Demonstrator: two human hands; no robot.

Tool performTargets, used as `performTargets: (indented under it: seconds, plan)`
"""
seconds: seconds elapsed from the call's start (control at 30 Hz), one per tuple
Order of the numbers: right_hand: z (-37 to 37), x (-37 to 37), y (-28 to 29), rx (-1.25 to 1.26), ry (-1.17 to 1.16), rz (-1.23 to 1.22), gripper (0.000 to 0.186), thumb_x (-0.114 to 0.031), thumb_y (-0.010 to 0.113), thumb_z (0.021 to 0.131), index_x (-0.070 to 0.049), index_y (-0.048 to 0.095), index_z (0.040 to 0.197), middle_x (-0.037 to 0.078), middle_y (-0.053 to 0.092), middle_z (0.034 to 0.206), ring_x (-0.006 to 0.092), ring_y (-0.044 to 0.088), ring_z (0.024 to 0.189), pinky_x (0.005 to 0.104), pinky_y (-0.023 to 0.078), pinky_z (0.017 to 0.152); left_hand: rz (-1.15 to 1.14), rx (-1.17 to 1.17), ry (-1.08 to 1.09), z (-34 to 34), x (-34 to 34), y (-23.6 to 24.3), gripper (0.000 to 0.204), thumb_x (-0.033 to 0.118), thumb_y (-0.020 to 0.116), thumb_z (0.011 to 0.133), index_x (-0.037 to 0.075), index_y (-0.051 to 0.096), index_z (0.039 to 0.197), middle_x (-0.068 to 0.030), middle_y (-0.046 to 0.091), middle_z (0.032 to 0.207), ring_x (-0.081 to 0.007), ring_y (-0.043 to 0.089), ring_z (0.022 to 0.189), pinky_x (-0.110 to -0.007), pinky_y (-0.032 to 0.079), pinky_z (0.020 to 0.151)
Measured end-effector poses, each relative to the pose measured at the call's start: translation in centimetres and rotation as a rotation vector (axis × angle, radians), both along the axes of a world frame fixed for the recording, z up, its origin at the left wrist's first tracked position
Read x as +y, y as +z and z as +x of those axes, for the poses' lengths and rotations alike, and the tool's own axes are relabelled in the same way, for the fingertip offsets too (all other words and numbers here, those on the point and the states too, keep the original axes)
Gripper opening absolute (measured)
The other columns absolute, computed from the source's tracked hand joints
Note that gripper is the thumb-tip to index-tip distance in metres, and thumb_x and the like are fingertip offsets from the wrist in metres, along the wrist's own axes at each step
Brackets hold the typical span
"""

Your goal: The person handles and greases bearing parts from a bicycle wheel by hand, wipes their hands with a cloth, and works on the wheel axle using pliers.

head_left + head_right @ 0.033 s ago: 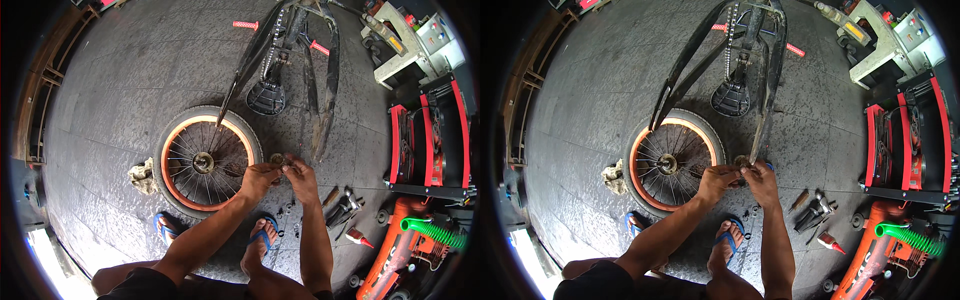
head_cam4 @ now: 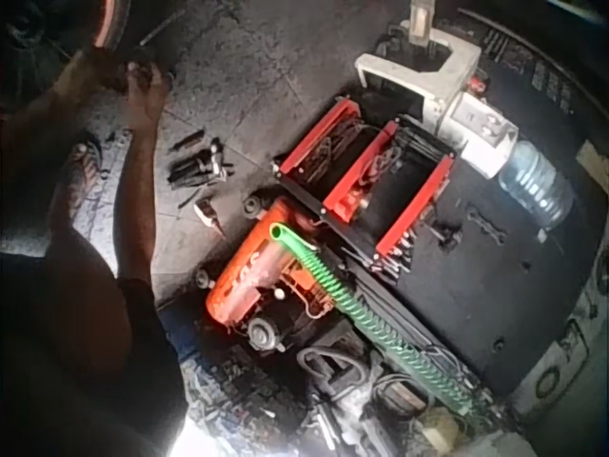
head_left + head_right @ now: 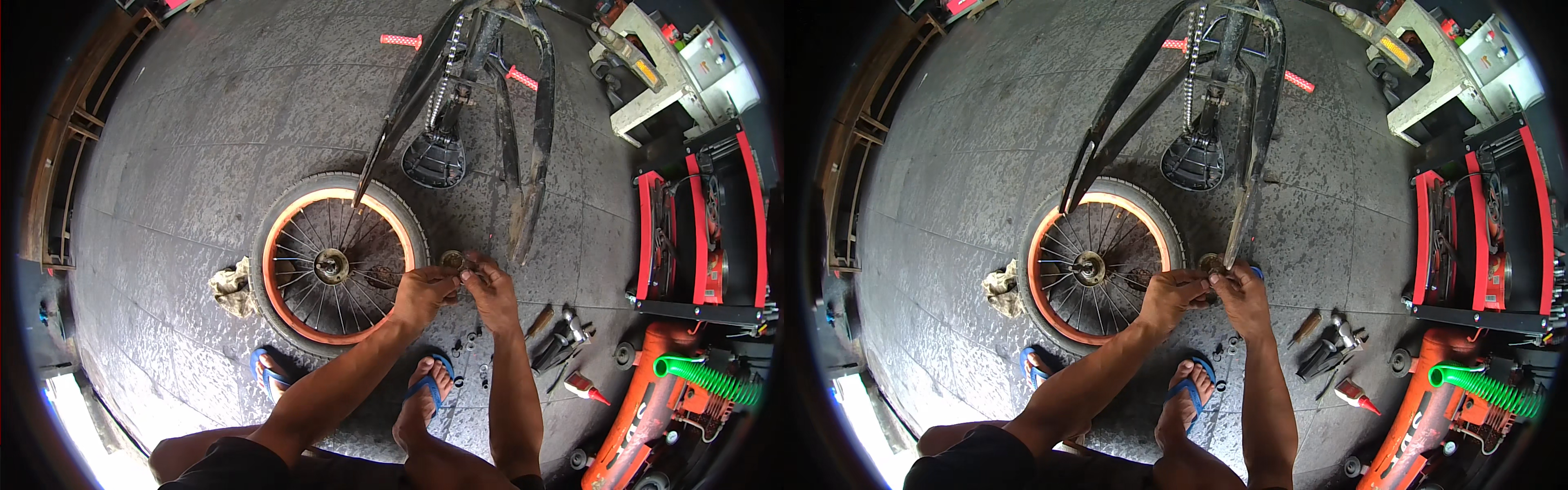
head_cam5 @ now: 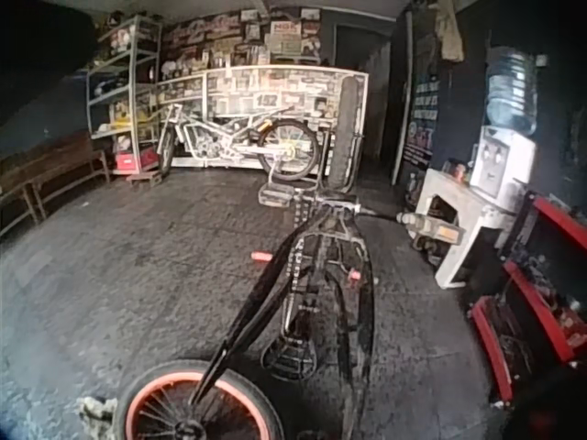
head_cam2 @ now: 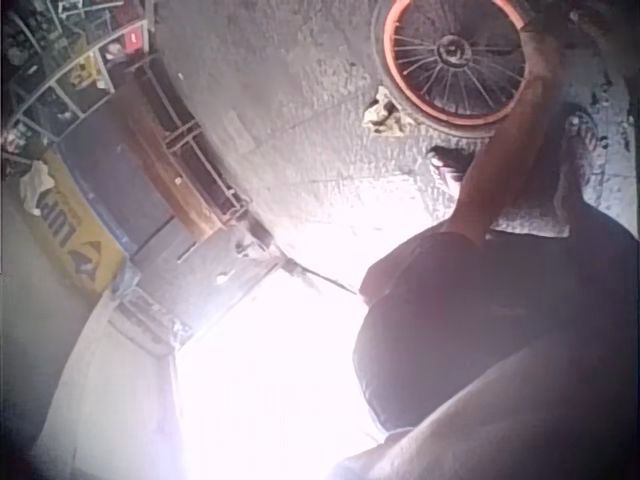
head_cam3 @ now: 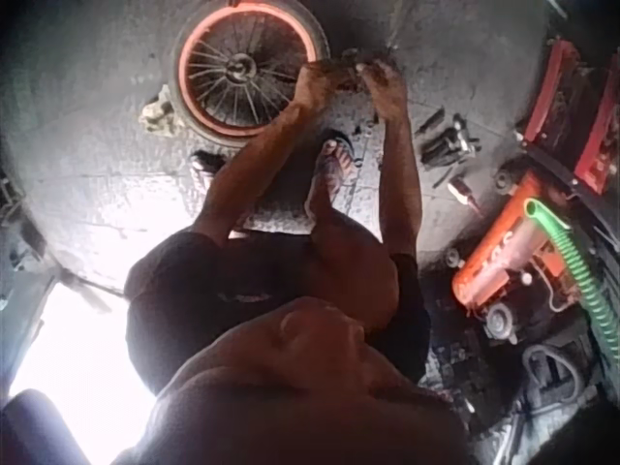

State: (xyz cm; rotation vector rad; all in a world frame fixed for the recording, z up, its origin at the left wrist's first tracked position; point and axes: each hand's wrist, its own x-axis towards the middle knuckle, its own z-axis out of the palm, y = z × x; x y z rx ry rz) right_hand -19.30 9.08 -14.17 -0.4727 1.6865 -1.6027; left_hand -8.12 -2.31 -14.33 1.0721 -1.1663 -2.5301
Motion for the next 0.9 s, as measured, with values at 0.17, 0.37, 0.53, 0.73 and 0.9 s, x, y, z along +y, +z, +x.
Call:
performTargets:
  seconds: [0.17,0.37,0.53,0.73,0.9]
  plan:
    - [0.7,0.0,0.1,-0.018,-0.053,0.026,0.033,-0.018,0.068,0.094,0.002,0.061,0.119,0.006,0.066,0.107,0.0140,0.062,0.099,0.0286,0.050,0.089,0.031,0.008,0.032,0.0,0.4,0.0,0.031,0.011,0.073,0.087,-0.008,0.065,0.111,-0.0093,0.069,0.092,-0.0143,0.066,0.079,-0.029,0.059,0.072]
    - [1.4,0.1,-0.5,-0.111,-0.167,-0.025,0.031,-0.020,0.069,0.094,0.001,0.065,0.116,0.007,0.068,0.108,0.0127,0.061,0.098,0.0276,0.049,0.086,0.045,0.023,0.080,-0.3,0.9,0.3,0.029,0.008,0.071,0.088,-0.007,0.062,0.111,-0.0098,0.069,0.094,-0.0145,0.066,0.080,-0.030,0.059,0.073]
    - [1.6,-0.1,-0.6,-0.152,-0.196,-0.072,0.032,-0.018,0.070,0.093,0.002,0.065,0.118,0.008,0.069,0.108,0.0132,0.061,0.099,0.0282,0.047,0.089,-0.200,0.044,0.025,0.2,1.1,-0.4,0.029,0.007,0.072,0.086,-0.003,0.063,0.112,-0.0089,0.068,0.098,-0.0146,0.066,0.084,-0.029,0.056,0.075]
    - [1.3,-0.6,3.3,0.048,-0.010,0.074,0.031,-0.016,0.060,0.094,0.003,0.067,0.117,0.010,0.069,0.114,0.0198,0.063,0.106,0.0321,0.045,0.096,-1.269,0.120,-0.130,0.4,-0.1,0.3,0.053,0.010,0.079,0.073,0.007,0.058,0.122,-0.0153,0.059,0.113,-0.0348,0.058,0.107,-0.044,0.050,0.090]
    - [0.8,1.2,2.2,-0.042,-0.013,0.004,0.031,-0.012,0.062,0.091,0.003,0.063,0.118,0.009,0.067,0.111,0.0178,0.061,0.104,0.0331,0.047,0.093,-1.361,0.189,-0.277,0.3,-0.6,0.7,0.050,0.011,0.076,0.074,0.005,0.060,0.120,-0.0165,0.057,0.121,-0.0376,0.057,0.112,-0.044,0.049,0.095]
